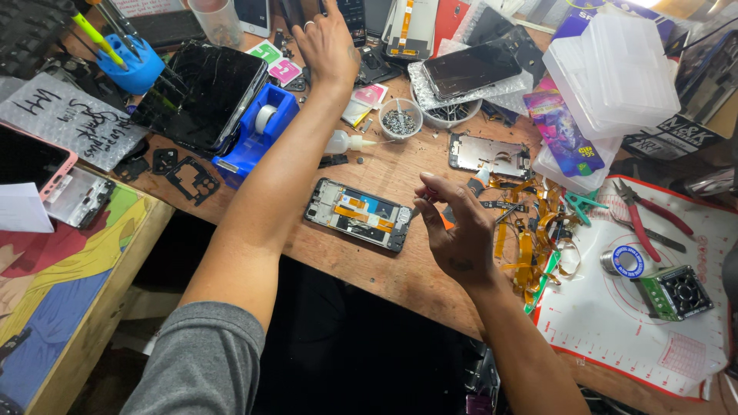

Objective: The person disassembles a smartphone using a metal spudger and a screwdriver. They remove the back cover, unscrew internal components, and detach a ribbon cable from the motherboard.

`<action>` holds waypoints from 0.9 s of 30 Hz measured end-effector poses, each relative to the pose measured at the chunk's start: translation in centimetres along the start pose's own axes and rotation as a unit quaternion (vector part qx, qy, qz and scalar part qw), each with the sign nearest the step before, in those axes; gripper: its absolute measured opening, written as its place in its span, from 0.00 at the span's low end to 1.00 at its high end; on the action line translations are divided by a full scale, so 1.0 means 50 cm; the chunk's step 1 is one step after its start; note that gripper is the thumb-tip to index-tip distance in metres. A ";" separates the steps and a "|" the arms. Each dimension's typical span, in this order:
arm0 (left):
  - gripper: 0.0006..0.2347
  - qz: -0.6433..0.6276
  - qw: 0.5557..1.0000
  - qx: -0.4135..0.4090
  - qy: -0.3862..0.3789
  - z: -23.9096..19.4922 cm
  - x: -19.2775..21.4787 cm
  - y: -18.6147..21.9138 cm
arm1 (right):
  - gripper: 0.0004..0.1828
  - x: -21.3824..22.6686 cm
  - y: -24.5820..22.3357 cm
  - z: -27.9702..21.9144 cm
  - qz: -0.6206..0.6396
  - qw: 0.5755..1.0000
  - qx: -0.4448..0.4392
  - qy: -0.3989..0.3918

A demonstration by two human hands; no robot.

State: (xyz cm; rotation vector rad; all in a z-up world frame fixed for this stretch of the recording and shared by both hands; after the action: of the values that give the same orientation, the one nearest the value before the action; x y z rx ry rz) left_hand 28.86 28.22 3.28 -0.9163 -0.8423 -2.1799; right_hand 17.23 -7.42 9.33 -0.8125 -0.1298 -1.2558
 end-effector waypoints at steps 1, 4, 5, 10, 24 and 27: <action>0.35 -0.007 1.000 -0.003 -0.002 -0.006 0.008 0.000 | 0.22 0.000 0.000 0.000 -0.001 1.000 -0.005 -0.002; 0.34 -0.036 0.999 0.005 -0.011 -0.031 0.053 0.010 | 0.21 0.001 -0.007 0.002 0.013 1.000 -0.001 0.001; 0.35 -0.077 0.997 0.012 -0.026 -0.045 0.073 0.016 | 0.21 0.000 -0.009 0.002 0.010 1.000 0.000 0.000; 0.26 -0.309 0.945 0.021 -0.102 -0.192 0.228 0.030 | 0.21 -0.003 -0.012 -0.005 -0.002 1.000 0.010 -0.006; 0.25 -0.313 0.917 -0.034 -0.243 -0.555 0.469 -0.045 | 0.22 0.013 0.045 -0.040 0.085 0.995 -0.030 0.049; 0.22 -0.308 0.915 -0.032 -0.258 -0.550 0.454 -0.052 | 0.21 0.007 0.025 -0.031 0.085 0.996 -0.005 0.038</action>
State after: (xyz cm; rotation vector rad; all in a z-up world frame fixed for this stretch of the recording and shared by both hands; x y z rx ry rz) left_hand 3.79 2.80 4.69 -1.4473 -1.4817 -2.5281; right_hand 17.91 -8.58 7.80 -0.7671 0.0079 -1.1252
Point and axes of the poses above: each hand's wrist, its own z-axis towards the middle knuckle, its own x-axis out of the back of the hand, y = z × x, the point moved 10 cm from there along z, towards the middle knuckle, and after that the axes turned 13 degrees about x, right-handed, at the moved point
